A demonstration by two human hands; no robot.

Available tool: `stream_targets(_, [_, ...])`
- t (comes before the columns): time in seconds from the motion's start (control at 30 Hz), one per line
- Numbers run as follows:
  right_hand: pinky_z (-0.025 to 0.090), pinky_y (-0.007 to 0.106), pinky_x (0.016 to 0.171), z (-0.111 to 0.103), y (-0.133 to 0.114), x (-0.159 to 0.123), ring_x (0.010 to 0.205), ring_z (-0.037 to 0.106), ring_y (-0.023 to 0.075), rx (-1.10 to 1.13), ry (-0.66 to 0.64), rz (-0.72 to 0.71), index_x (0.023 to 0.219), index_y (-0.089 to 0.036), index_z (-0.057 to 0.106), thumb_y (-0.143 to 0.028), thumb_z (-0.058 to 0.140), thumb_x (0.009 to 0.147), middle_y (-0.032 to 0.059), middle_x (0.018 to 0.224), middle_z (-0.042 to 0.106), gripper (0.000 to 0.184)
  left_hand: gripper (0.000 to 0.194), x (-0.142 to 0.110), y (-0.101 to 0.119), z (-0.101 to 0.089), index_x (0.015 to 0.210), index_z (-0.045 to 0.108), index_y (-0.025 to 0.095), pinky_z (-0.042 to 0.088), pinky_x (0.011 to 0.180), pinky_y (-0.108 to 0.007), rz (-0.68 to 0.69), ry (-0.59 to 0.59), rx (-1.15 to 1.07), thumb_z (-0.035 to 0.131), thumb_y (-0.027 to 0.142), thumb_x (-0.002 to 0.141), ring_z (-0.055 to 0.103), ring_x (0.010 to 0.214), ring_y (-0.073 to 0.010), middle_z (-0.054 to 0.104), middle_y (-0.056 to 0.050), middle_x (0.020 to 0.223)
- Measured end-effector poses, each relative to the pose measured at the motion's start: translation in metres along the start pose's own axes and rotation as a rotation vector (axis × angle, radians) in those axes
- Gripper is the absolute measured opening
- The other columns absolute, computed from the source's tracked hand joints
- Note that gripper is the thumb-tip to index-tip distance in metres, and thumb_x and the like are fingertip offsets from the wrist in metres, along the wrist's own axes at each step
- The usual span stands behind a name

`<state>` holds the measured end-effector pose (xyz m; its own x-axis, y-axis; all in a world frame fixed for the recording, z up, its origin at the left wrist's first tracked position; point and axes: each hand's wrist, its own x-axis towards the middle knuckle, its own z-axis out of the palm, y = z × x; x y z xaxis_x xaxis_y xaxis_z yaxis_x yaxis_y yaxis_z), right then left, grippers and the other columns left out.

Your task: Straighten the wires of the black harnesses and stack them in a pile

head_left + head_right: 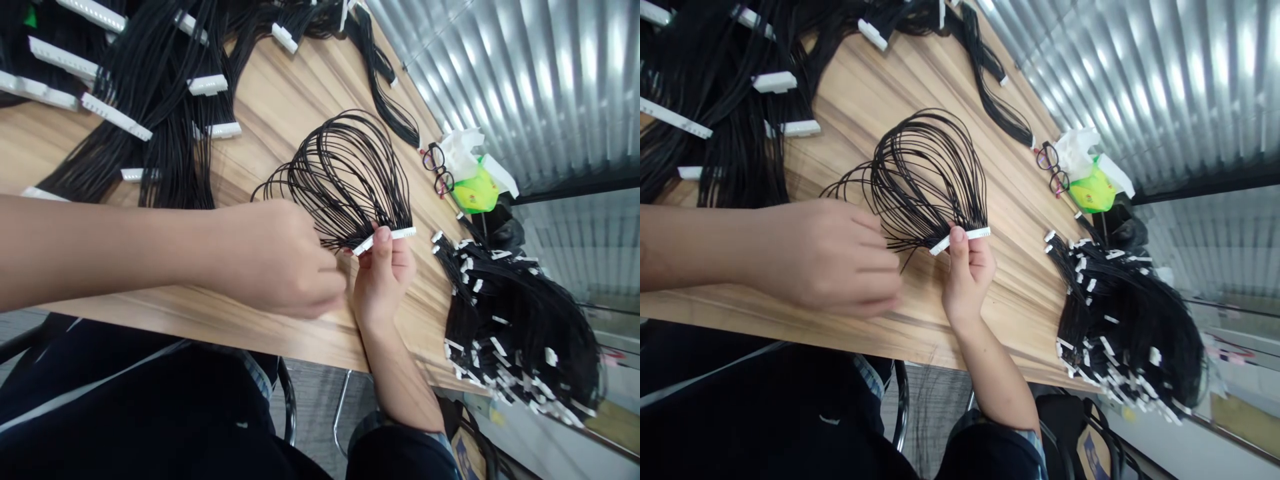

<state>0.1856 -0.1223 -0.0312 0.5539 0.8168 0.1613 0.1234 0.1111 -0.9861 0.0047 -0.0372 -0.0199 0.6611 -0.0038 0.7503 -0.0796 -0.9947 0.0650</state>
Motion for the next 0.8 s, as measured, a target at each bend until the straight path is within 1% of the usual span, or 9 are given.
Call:
stream_targets(0.1, [0.057, 0.023, 0.059, -0.001, -0.001, -0.003, 0.061, 0.064, 0.0092, -0.024, 0.016, -0.005, 0.086, -0.024, 0.079, -0.055, 0.08, 0.082, -0.0018, 0.076, 0.074, 0.031, 0.037, 0.007, -0.008, -0.007, 0.085, 0.064, 0.02, 0.021, 0.051, -0.028, -0.218, -0.128, 0.104, 0.038, 0.03, 0.109, 0.048, 0.052, -0.0095, 0.061, 0.004, 0.064])
stream_targets(0.17, [0.057, 0.023, 0.059, -0.001, -0.001, -0.005, 0.061, 0.063, 0.0086, -0.006, 0.016, 0.01, 0.087, -0.024, 0.079, -0.055, 0.082, 0.08, -0.0015, 0.079, 0.075, 0.031, 0.036, 0.01, -0.014, -0.014, 0.098, 0.069, 0.021, 0.014, 0.051, -0.023, -0.272, -0.204, 0.168, 0.035, 0.029, 0.109, 0.048, 0.05, -0.0076, 0.063, 0.005, 0.067])
stream_targets(0.2, [0.057, 0.023, 0.059, 0.0, -0.002, -0.006, 0.06, 0.062, 0.0085, 0.004, 0.016, 0.021, 0.086, -0.024, 0.079, -0.055, 0.083, 0.079, -0.0016, 0.079, 0.075, 0.032, 0.039, 0.012, -0.016, -0.016, 0.101, 0.07, 0.022, 0.011, 0.053, -0.02, -0.272, -0.231, 0.197, 0.032, 0.026, 0.108, 0.047, 0.05, -0.0067, 0.062, 0.005, 0.067])
stream_targets(0.3, [0.059, 0.025, 0.058, 0.001, -0.004, -0.007, 0.059, 0.061, 0.0091, 0.004, 0.024, 0.045, 0.085, -0.024, 0.079, -0.056, 0.083, 0.078, -0.0019, 0.076, 0.073, 0.034, 0.047, 0.012, -0.021, -0.021, 0.099, 0.073, 0.021, 0.007, 0.059, -0.017, -0.21, -0.225, 0.251, 0.027, 0.013, 0.102, 0.046, 0.051, -0.0044, 0.054, 0.005, 0.063])
stream_targets(0.4, [0.06, 0.025, 0.056, 0.002, -0.007, -0.007, 0.059, 0.061, 0.0101, -0.011, 0.027, 0.06, 0.087, -0.024, 0.079, -0.057, 0.082, 0.077, -0.0011, 0.076, 0.073, 0.035, 0.048, 0.011, -0.022, -0.023, 0.103, 0.077, 0.022, 0.01, 0.061, -0.019, -0.147, -0.169, 0.3, 0.031, 0.008, 0.096, 0.055, 0.056, -0.0056, 0.053, 0.005, 0.064])
stream_targets(0.47, [0.06, 0.025, 0.055, 0.002, -0.008, -0.007, 0.061, 0.063, 0.0106, -0.014, 0.028, 0.068, 0.087, -0.024, 0.078, -0.057, 0.082, 0.077, -0.0004, 0.078, 0.074, 0.035, 0.051, 0.012, -0.022, -0.023, 0.105, 0.078, 0.023, 0.012, 0.062, -0.018, -0.135, -0.17, 0.316, 0.03, 0.008, 0.095, 0.057, 0.057, -0.006, 0.053, 0.005, 0.064])
stream_targets(0.63, [0.059, 0.025, 0.057, 0.002, -0.008, -0.009, 0.062, 0.064, 0.0106, -0.035, 0.017, 0.057, 0.087, -0.023, 0.077, -0.056, 0.08, 0.08, -0.0008, 0.078, 0.074, 0.034, 0.063, 0.018, -0.021, -0.024, 0.106, 0.077, 0.026, 0.012, 0.062, -0.018, -0.21, -0.363, 0.282, 0.018, 0.009, 0.096, 0.053, 0.056, -0.0053, 0.053, 0.004, 0.066])
stream_targets(0.7, [0.057, 0.025, 0.055, 0.002, -0.007, -0.01, 0.061, 0.063, 0.0105, -0.053, -0.007, 0.057, 0.088, -0.022, 0.077, -0.056, 0.078, 0.082, -0.0009, 0.076, 0.073, 0.034, 0.061, 0.019, -0.02, -0.023, 0.104, 0.076, 0.024, 0.013, 0.062, -0.02, -0.252, -0.392, 0.244, 0.017, 0.011, 0.098, 0.05, 0.058, -0.005, 0.054, 0.003, 0.066])
stream_targets(0.8, [0.056, 0.026, 0.055, 0.002, -0.005, -0.011, 0.057, 0.061, 0.0097, -0.041, -0.046, 0.077, 0.088, -0.022, 0.077, -0.055, 0.077, 0.085, -0.0016, 0.074, 0.072, 0.034, 0.051, 0.017, -0.019, -0.022, 0.102, 0.074, 0.02, 0.012, 0.061, -0.021, -0.313, -0.392, 0.185, 0.023, 0.016, 0.104, 0.044, 0.059, -0.0051, 0.058, 0.002, 0.068])
